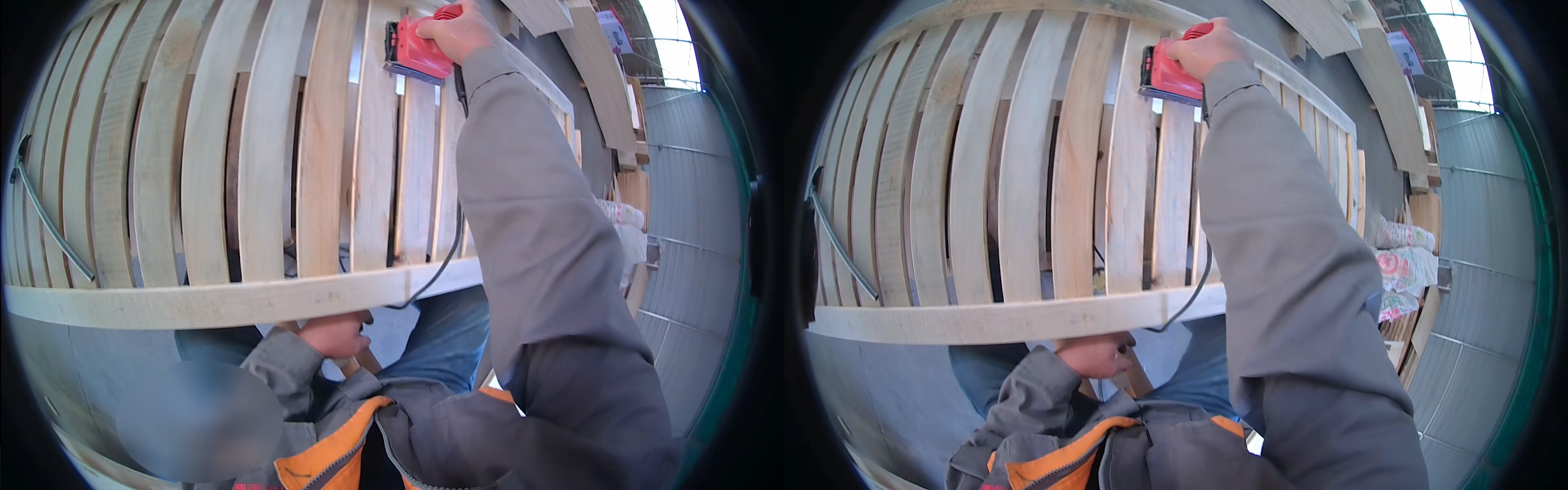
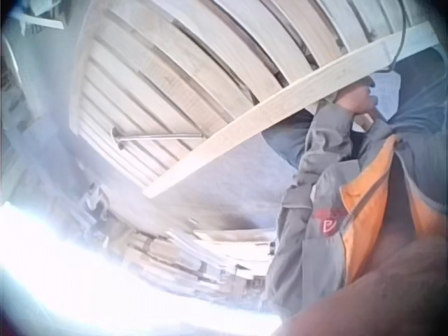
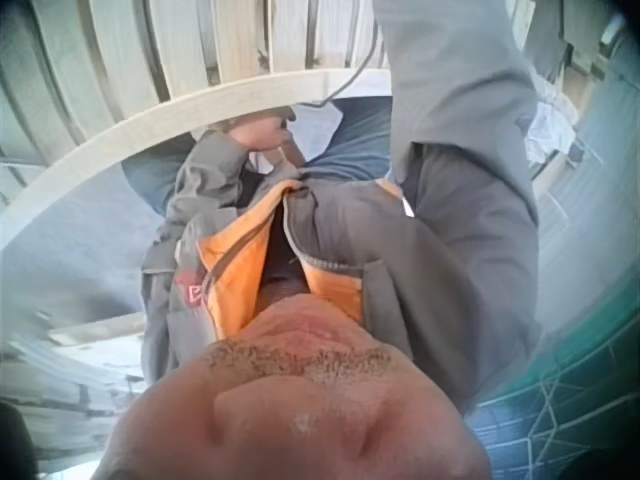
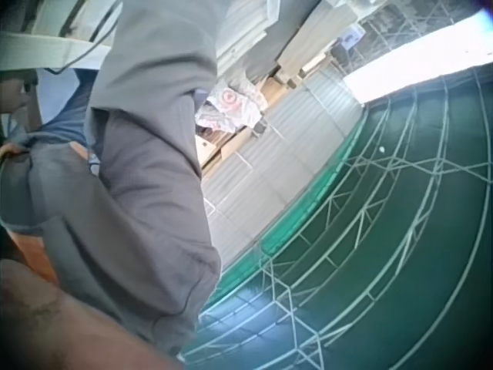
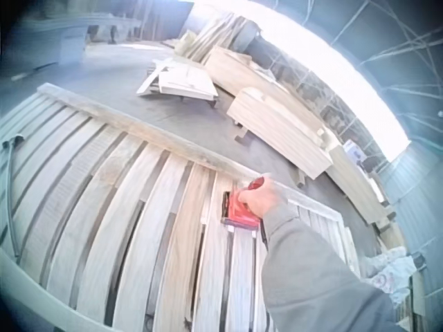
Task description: The person uses a red electric sander to smooth the surface of a wooden slatted structure. The sander is moved systematically across the slats and frame, with the cord managed to avoid obstruction.
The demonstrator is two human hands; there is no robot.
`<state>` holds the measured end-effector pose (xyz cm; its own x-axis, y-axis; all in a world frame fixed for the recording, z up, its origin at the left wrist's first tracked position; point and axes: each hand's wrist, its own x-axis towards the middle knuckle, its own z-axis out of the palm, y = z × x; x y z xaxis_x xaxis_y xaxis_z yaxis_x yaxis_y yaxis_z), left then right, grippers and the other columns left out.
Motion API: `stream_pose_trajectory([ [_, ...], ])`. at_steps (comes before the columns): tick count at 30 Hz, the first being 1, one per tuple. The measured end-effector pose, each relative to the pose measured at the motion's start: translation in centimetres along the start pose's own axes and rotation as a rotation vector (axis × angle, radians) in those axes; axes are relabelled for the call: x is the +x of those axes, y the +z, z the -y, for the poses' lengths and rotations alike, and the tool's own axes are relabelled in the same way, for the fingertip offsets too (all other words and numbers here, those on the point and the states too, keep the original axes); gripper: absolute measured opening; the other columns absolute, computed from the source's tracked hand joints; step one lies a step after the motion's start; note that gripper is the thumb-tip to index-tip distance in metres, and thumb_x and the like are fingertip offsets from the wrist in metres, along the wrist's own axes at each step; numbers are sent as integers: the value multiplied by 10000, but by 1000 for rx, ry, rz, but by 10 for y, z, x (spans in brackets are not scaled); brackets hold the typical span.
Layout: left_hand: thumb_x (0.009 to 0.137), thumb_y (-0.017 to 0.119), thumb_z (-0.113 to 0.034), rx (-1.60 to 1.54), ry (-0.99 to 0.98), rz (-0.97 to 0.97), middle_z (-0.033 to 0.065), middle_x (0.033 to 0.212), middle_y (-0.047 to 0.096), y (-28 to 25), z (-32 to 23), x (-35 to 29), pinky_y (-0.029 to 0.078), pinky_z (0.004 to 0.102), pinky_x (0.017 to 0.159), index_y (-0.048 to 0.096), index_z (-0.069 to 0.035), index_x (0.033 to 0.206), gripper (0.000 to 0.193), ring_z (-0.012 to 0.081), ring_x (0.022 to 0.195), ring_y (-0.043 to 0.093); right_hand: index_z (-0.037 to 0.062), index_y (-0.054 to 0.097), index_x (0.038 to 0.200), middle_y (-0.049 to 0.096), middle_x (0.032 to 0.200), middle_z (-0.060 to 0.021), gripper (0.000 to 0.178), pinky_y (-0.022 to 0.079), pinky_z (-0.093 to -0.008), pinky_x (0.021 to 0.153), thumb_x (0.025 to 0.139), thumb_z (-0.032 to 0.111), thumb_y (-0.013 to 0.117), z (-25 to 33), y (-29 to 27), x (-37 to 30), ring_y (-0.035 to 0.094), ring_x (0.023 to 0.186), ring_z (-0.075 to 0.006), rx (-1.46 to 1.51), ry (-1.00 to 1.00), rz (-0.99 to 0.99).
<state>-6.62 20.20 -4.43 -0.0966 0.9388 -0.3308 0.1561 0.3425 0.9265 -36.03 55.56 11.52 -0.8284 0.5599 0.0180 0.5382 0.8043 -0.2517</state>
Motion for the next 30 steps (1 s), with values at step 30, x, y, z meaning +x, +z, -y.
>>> stream_pose_trajectory([
  [30,970,763,-139,-279,76,-684,175,1292,651,7,-120,-59,600,356,871,606,-4,1420,495,240,1091,669,190,451,1547,529,1404,-239,789,602,-508,965,871,395,800,-32,-43,-319,702,1172,-449,160,177,177],
])
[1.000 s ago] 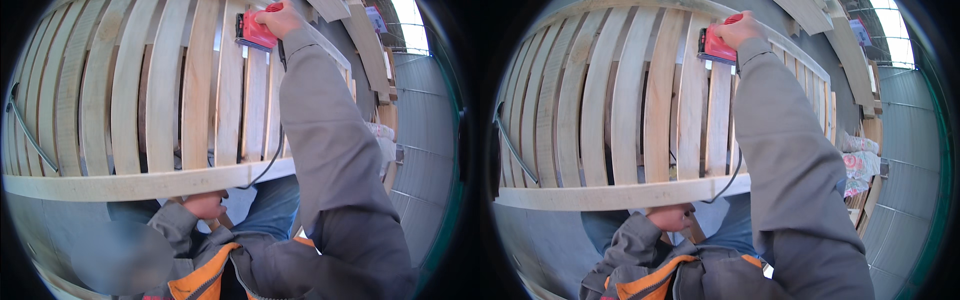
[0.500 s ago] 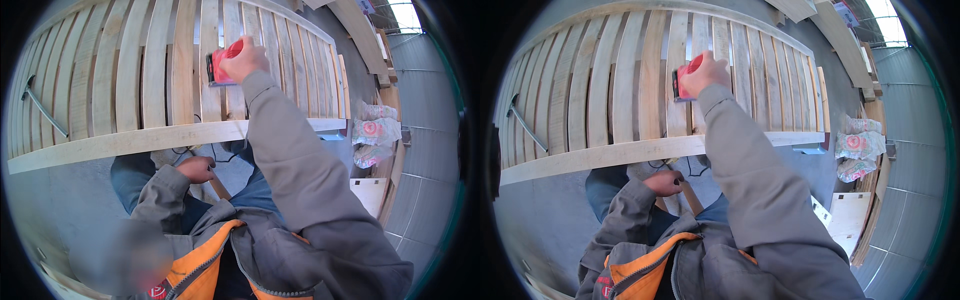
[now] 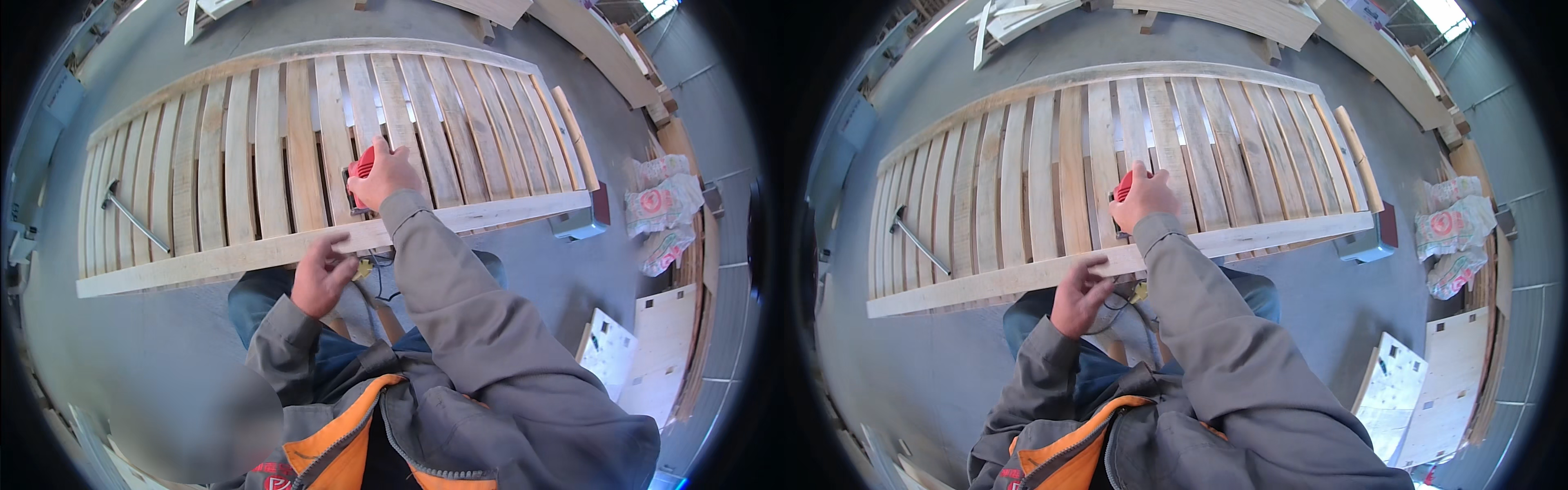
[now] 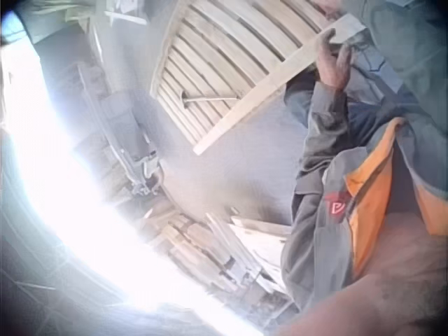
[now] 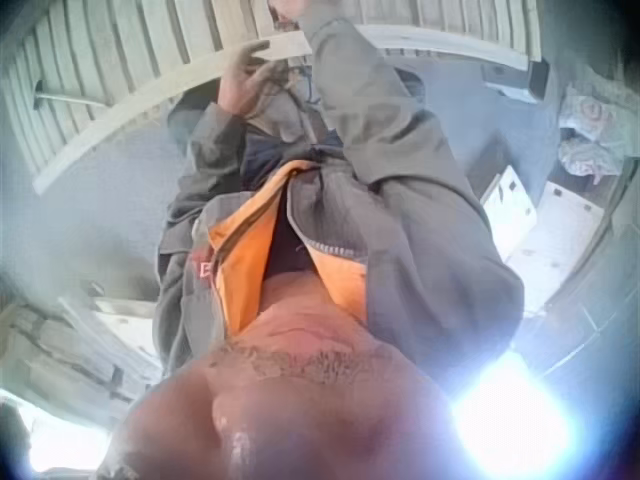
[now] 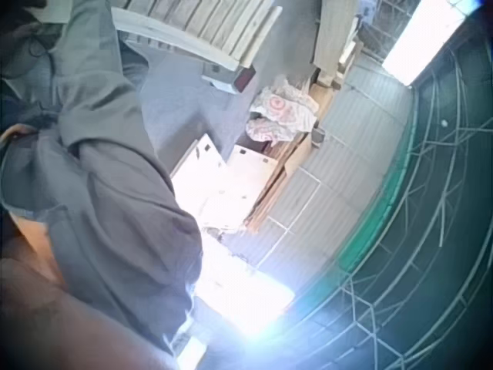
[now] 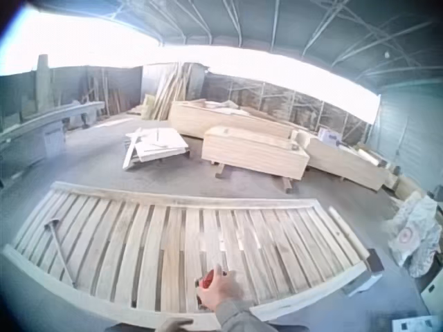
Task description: The person uses a red electric sander to smooth the surface of a wooden slatted structure. The sander is moved systematically across the slats and frame, with the cord managed to avoid obstruction.
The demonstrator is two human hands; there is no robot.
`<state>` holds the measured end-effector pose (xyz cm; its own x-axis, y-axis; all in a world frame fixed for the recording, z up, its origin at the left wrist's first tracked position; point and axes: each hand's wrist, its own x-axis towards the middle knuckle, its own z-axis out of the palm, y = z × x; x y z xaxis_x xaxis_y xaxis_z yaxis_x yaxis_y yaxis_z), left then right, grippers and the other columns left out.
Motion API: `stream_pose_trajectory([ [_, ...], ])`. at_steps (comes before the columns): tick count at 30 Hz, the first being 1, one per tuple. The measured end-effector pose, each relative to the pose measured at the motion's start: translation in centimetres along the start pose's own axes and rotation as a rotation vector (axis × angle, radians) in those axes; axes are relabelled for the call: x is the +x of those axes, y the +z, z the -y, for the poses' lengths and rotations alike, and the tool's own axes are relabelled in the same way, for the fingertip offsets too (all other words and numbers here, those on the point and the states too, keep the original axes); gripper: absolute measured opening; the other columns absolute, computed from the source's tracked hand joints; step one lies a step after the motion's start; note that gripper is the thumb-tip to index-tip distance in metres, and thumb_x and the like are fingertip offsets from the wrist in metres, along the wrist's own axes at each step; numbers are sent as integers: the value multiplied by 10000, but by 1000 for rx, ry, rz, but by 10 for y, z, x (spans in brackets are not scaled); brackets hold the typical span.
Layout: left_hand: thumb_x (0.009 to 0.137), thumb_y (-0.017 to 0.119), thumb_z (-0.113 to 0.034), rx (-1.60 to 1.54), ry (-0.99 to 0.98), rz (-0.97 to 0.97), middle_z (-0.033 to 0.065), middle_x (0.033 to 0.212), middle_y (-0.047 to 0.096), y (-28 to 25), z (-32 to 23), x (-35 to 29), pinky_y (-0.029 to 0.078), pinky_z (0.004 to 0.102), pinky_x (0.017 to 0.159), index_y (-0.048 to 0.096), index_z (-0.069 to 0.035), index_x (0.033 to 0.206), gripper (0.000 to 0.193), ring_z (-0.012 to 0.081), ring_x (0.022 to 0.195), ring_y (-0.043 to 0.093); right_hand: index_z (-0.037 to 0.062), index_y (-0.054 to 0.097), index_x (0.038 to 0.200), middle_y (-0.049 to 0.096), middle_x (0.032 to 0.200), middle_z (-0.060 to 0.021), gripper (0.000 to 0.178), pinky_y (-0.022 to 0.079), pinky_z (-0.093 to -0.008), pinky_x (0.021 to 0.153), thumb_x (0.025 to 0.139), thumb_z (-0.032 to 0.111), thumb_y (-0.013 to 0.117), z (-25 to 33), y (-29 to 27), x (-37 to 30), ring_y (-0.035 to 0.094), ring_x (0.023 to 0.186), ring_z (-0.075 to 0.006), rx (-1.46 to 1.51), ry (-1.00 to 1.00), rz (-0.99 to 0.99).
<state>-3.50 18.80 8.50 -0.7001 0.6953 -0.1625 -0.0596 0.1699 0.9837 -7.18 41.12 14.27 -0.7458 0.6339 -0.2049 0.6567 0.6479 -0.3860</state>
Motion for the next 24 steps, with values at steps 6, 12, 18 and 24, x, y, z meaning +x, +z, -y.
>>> stream_pose_trajectory([
  [6,1034,704,-297,9,133,-73,169,1546,442,15,-23,100,507,394,1114,420,-6,1627,719,260,1368,526,188,357,1653,499,1440,-284,925,572,-521,1019,864,409,786,-16,8,17,683,1211,-461,182,-94,112],
  [12,1060,603,-299,68,120,-58,203,1567,463,24,-29,149,421,397,1198,484,25,1582,625,311,1426,501,57,439,1611,577,1418,-310,762,522,-503,1093,958,328,723,-63,11,28,633,1268,-491,557,-255,91],
  [18,906,795,-369,776,66,-232,282,1534,513,20,-51,165,463,458,1184,495,2,1563,812,438,1404,547,-48,509,1520,701,1335,-267,604,522,-433,1099,963,136,653,-68,43,31,667,1264,-404,871,-511,152],
  [24,826,825,-348,1186,-44,-255,227,1452,572,49,-73,174,480,470,1155,503,-140,1546,816,428,1381,549,17,599,1444,730,1283,-237,512,561,-423,1016,945,114,666,-120,47,6,709,1214,-349,1002,-300,-81],
])
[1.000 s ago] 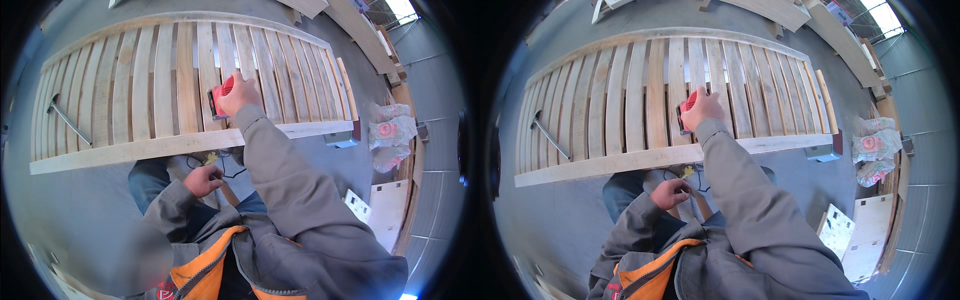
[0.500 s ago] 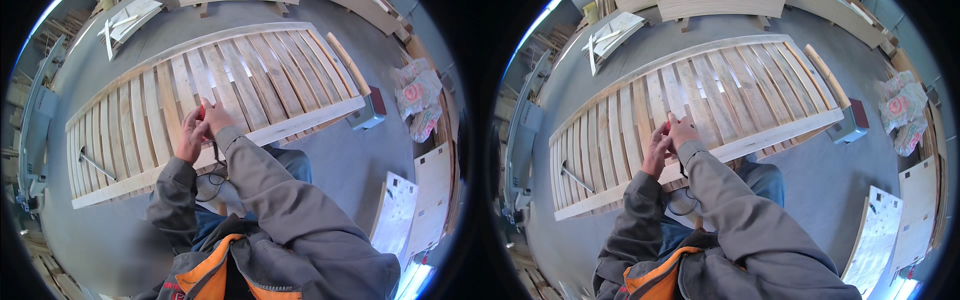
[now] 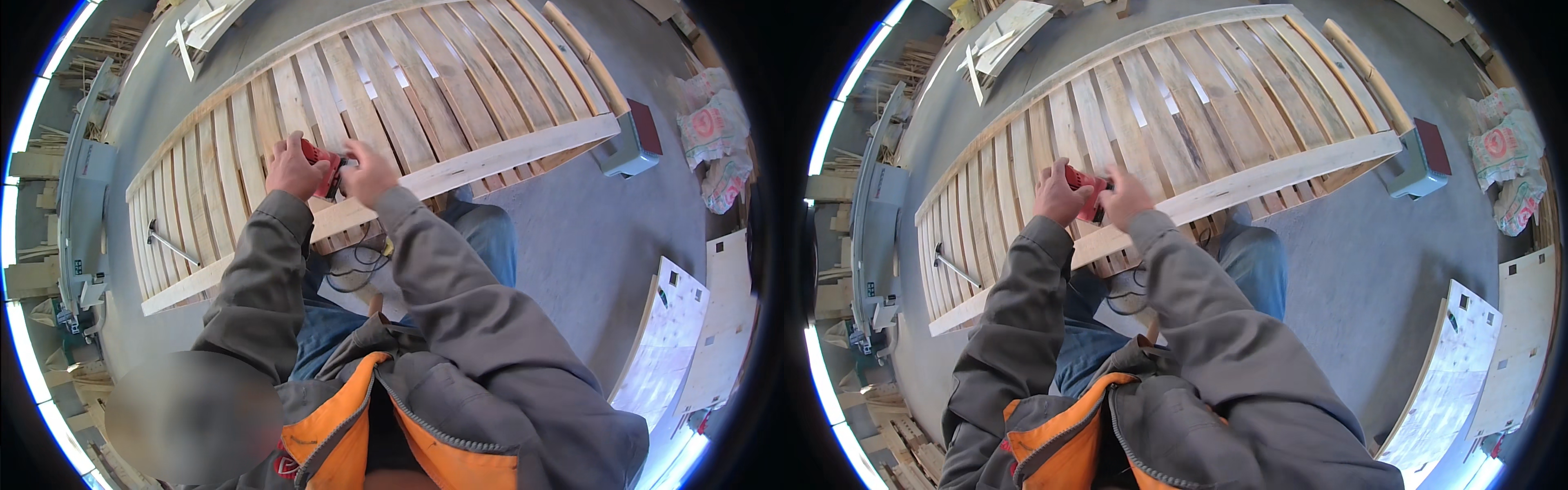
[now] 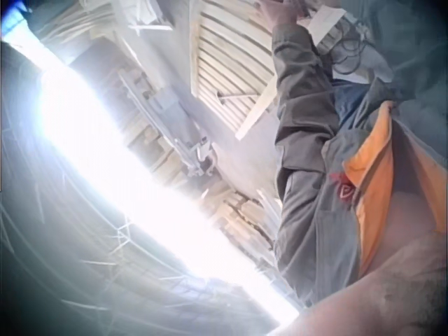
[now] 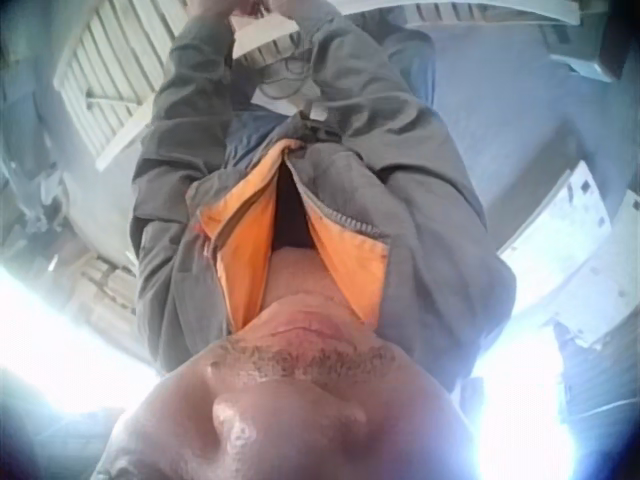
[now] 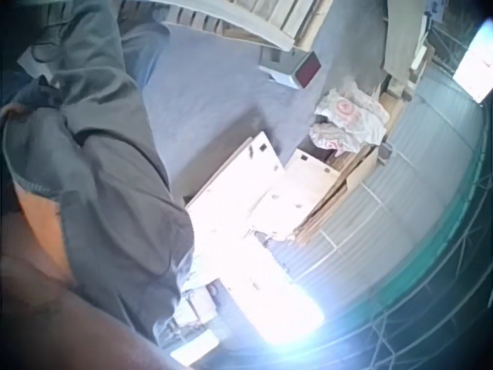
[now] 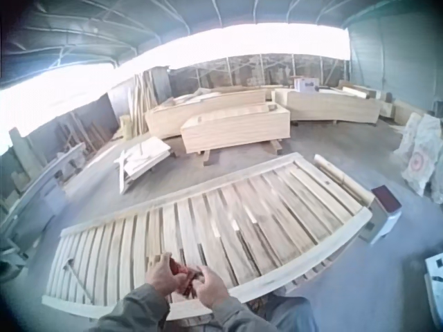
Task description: The person uses a red electric sander to smooth the surface of a wooden slatted structure. The sander is moved systematically across the slats and frame, with the cord managed to avoid obstruction.
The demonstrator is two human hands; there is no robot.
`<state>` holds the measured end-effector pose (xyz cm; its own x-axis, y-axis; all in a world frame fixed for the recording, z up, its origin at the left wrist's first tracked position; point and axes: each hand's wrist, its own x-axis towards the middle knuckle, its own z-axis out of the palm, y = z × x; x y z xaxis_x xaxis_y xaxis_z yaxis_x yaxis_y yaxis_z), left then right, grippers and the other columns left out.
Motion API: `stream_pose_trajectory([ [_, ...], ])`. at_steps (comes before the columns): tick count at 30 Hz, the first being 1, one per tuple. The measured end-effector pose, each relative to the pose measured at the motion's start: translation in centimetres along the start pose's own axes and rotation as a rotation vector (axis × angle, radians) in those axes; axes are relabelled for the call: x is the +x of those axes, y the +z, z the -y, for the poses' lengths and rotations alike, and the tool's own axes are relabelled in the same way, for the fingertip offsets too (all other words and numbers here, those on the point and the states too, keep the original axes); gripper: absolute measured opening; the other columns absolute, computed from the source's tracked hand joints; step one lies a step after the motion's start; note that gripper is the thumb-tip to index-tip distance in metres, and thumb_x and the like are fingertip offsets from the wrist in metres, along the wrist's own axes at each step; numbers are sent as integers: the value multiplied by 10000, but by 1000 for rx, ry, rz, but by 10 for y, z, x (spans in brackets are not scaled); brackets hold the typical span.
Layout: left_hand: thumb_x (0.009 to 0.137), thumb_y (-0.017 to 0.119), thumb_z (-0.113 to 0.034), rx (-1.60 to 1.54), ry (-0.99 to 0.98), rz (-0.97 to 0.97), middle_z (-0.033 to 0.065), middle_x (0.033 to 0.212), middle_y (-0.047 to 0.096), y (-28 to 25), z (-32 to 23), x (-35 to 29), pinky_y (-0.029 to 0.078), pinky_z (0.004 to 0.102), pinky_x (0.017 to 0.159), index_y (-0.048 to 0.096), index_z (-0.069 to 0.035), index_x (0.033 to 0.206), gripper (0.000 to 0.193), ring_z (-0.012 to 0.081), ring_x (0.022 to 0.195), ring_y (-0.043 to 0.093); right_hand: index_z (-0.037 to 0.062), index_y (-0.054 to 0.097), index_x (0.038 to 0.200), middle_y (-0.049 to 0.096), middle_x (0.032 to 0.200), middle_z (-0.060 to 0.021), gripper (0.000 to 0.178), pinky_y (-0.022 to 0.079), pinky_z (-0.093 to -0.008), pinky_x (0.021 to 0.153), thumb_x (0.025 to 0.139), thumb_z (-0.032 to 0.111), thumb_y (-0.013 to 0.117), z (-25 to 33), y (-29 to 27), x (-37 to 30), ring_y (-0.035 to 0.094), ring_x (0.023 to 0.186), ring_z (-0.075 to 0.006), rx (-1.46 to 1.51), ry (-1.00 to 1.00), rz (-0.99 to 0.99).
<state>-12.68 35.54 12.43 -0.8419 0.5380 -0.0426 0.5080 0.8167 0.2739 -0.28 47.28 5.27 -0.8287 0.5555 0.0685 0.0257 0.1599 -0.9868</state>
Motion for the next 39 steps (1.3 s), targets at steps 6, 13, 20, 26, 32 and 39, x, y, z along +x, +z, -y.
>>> stream_pose_trajectory([
  [6,770,843,-330,25,87,43,247,1359,608,-7,16,10,505,492,1113,516,-176,1536,847,448,1287,608,33,642,1399,772,1140,-165,462,610,-386,850,958,162,683,-81,-137,-90,757,951,-252,6,257,-230],
  [13,808,801,-388,-6,54,19,282,1322,610,-7,22,43,522,492,1068,515,-86,1521,825,461,1214,641,1,666,1299,748,1052,-101,386,606,-344,805,927,90,725,-118,-205,-204,720,874,-171,-150,297,-448],
  [20,801,816,-410,-18,-24,23,284,1314,614,-4,3,36,517,469,1084,540,-71,1468,797,443,1206,650,18,684,1269,753,995,-96,381,596,-362,793,910,119,763,-98,-200,-186,724,860,-205,-371,357,-460],
  [26,836,817,-377,-460,-85,68,210,1170,672,0,9,39,601,431,730,571,-15,1331,661,328,955,730,40,707,1233,757,941,-86,359,592,-379,794,893,129,780,-109,-201,-185,725,834,-223,-390,290,-471],
  [32,878,809,-352,-862,-287,117,152,1030,690,-1,11,17,539,370,464,544,-19,1296,596,230,716,697,50,716,1221,763,920,-82,363,596,-385,783,880,143,797,-117,-208,-194,731,819,-228,-388,253,-509],
  [39,915,784,-339,-1002,-314,176,147,998,689,10,19,-9,542,380,447,547,-26,1290,543,234,713,700,41,717,1215,763,908,-94,365,598,-378,766,875,144,798,-120,-211,-193,733,802,-225,-343,279,-518],
])
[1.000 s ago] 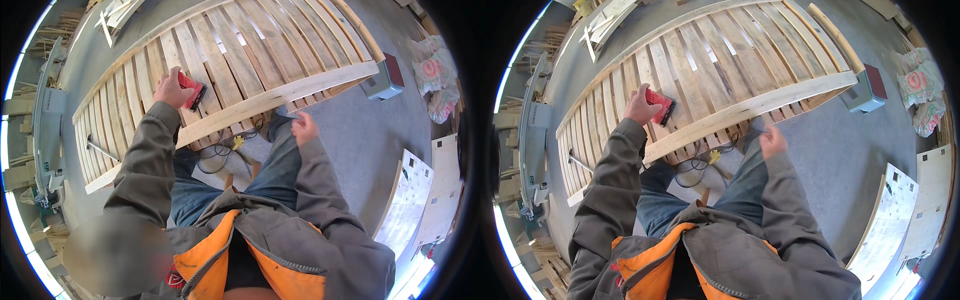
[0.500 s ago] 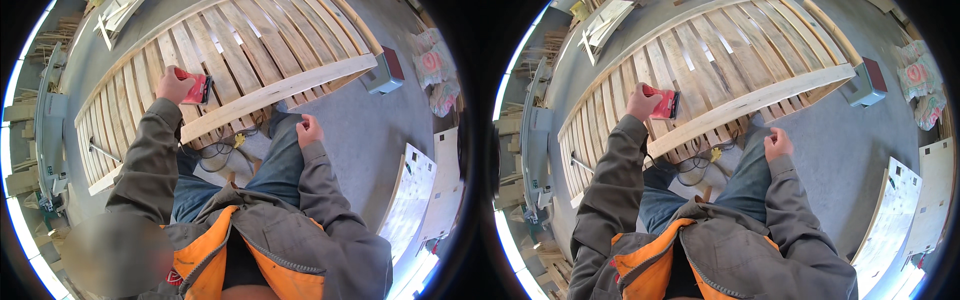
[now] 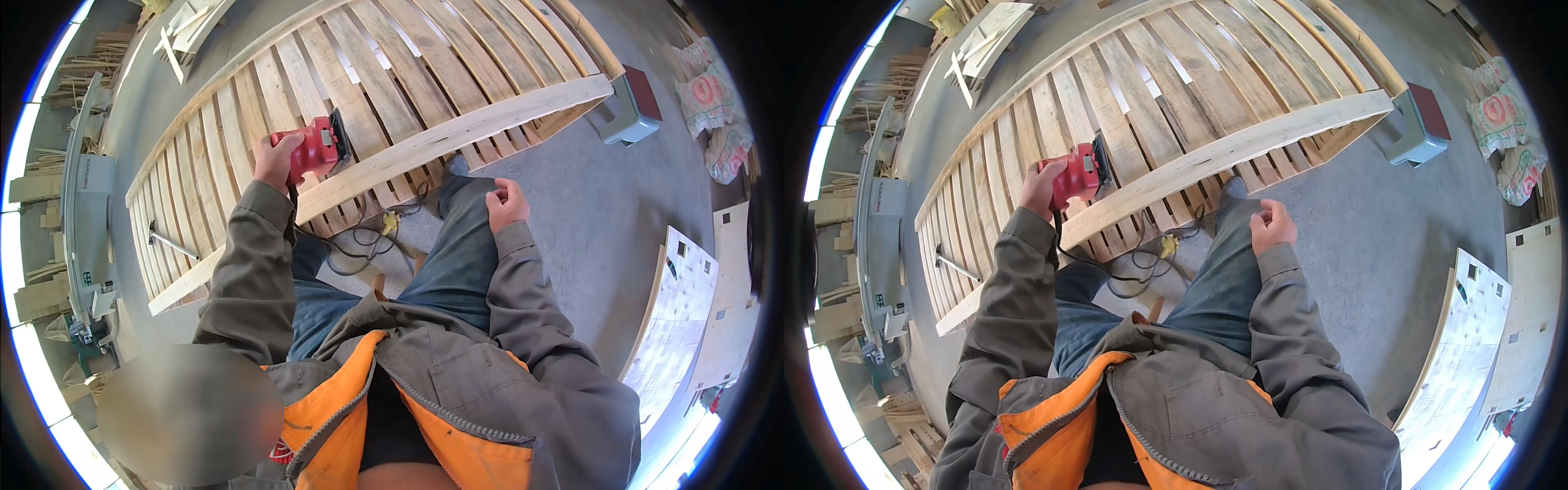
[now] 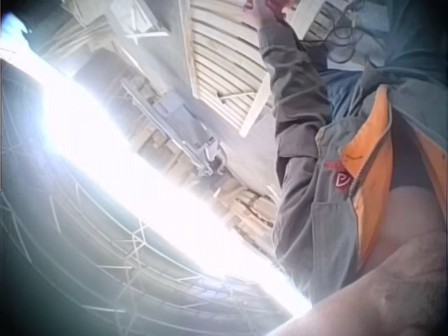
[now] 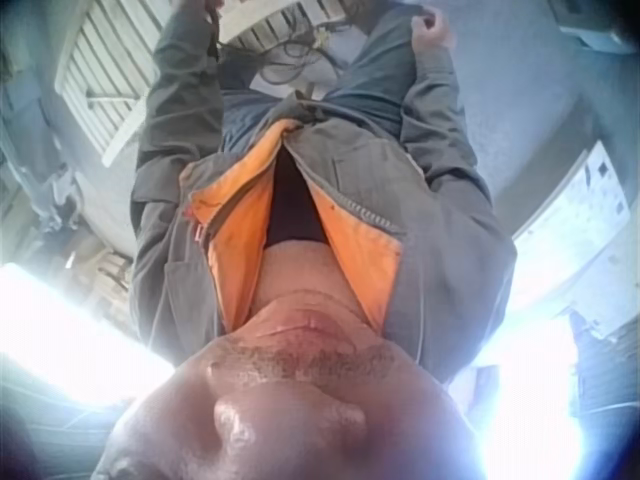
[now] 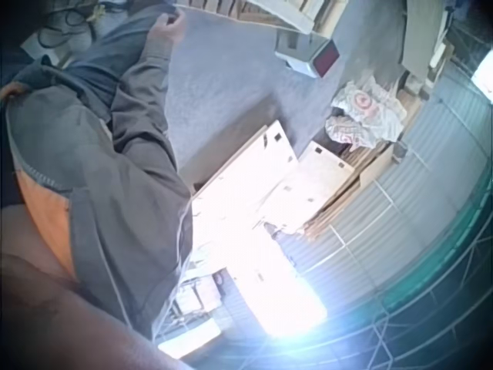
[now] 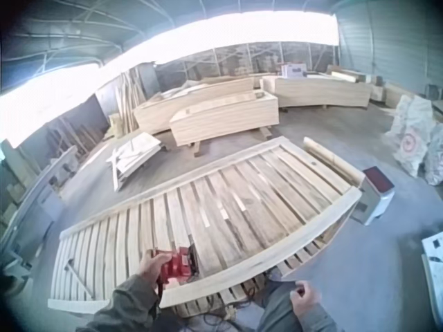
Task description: The person uses a red electric sander to smooth the surface of a wooden slatted structure. The sander is moved systematically across the slats and frame, with the cord managed to avoid obstruction.
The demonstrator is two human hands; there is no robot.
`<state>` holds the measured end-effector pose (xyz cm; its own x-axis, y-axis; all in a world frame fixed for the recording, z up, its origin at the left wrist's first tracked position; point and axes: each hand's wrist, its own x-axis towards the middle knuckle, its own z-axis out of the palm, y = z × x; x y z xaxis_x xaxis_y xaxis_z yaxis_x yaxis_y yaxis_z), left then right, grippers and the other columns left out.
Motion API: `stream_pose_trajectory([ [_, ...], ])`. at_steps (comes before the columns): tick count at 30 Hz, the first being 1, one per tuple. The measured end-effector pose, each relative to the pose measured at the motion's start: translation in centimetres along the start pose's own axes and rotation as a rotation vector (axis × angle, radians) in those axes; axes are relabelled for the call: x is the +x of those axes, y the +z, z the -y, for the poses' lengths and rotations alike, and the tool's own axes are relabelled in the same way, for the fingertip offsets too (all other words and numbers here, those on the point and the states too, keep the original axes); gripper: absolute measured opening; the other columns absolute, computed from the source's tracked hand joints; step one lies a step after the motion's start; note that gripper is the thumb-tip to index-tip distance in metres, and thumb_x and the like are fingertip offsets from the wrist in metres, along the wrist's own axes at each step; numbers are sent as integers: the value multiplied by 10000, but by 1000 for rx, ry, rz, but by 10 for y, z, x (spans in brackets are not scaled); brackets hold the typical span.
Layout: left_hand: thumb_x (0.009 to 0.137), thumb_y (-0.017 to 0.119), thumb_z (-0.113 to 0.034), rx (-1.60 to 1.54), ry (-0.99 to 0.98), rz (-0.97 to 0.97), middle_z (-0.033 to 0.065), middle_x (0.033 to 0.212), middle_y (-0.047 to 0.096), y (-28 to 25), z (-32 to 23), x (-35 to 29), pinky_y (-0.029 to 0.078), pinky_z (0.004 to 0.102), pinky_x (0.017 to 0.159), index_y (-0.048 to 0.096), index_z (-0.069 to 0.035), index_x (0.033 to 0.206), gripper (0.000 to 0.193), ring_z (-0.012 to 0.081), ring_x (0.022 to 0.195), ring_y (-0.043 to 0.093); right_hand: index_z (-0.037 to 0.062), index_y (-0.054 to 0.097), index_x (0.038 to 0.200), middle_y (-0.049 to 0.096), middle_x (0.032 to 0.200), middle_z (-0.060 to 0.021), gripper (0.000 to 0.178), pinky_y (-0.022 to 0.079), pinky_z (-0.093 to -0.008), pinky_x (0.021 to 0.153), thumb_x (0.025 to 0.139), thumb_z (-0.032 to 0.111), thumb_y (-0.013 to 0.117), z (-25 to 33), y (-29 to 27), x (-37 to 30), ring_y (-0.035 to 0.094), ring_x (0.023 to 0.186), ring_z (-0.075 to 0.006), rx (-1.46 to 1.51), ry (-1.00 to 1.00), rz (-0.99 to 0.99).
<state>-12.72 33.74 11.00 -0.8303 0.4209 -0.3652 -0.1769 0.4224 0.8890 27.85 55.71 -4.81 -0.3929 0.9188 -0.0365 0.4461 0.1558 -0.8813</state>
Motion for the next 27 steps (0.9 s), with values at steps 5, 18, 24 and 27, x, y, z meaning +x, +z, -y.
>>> stream_pose_trajectory([
  [5,940,752,-339,-197,-13,61,142,992,709,-2,15,-8,536,378,438,591,-33,1239,457,230,719,713,38,714,1223,763,914,-99,369,599,-376,772,880,145,797,3,-2,1,735,809,-223,-41,4,8],
  [18,944,743,-314,-258,31,138,144,1011,733,-40,29,6,573,384,465,610,5,1233,450,236,750,747,46,722,1196,757,900,-91,350,594,-402,784,876,160,806,10,3,7,732,825,-251,-125,-2,-10],
  [24,955,733,-302,-270,13,144,161,1023,743,-47,40,7,564,361,437,585,27,1285,490,239,721,752,48,723,1181,755,899,-102,345,590,-417,789,871,175,805,11,2,8,728,828,-270,-90,27,-5],
  [27,955,717,-288,-315,-30,140,165,1008,739,-47,45,4,547,364,406,587,24,1283,471,235,701,744,49,723,1182,753,900,-102,346,587,-416,786,871,177,804,12,1,6,725,824,-270,-107,17,-5],
])
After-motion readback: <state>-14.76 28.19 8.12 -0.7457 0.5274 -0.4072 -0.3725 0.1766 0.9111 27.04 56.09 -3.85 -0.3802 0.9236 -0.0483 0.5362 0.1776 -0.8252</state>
